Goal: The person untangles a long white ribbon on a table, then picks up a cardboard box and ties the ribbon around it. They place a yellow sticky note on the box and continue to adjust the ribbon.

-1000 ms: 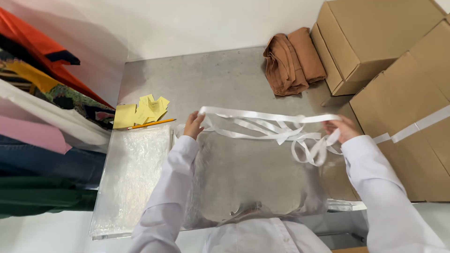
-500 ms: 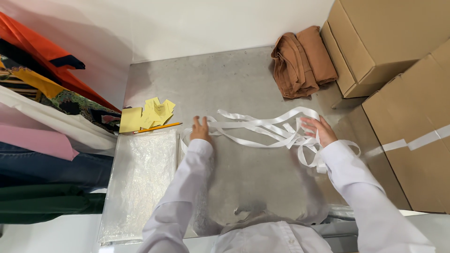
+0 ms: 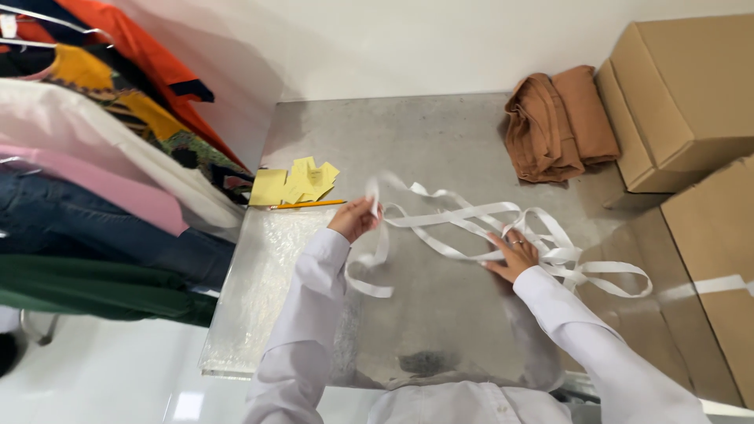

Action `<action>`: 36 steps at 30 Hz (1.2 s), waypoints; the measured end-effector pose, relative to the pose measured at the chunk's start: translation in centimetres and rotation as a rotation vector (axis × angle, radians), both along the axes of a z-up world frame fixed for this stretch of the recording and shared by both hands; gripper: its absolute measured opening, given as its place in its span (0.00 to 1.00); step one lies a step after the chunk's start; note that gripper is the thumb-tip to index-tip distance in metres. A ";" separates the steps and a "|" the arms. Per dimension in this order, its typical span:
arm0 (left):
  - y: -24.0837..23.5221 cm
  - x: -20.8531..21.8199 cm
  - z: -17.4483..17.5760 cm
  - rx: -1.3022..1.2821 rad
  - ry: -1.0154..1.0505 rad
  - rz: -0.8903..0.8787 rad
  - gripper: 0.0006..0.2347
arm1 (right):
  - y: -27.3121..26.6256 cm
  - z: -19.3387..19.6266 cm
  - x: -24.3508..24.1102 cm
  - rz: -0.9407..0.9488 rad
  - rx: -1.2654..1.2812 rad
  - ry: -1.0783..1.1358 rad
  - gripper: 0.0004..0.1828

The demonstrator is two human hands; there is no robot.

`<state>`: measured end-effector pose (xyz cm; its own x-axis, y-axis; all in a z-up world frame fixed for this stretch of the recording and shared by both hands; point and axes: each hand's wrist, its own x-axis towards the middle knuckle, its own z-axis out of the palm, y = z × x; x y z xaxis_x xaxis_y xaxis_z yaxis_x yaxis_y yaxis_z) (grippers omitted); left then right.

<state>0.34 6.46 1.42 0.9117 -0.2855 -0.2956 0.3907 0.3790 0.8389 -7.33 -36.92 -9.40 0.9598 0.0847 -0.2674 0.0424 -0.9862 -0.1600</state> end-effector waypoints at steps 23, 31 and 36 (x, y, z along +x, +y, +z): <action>1.9 -4.5 -3.6 1.481 -0.054 -0.508 0.26 | -2.7 -0.5 -1.0 -0.090 0.049 -0.058 0.34; -2.2 -4.2 -11.3 1.421 -0.137 -0.797 0.21 | -2.4 -0.3 -1.1 -0.103 0.066 -0.070 0.33; -5.4 -6.0 -15.4 0.732 -0.135 -1.126 0.15 | -2.3 -2.3 -0.3 -0.161 0.199 -0.042 0.37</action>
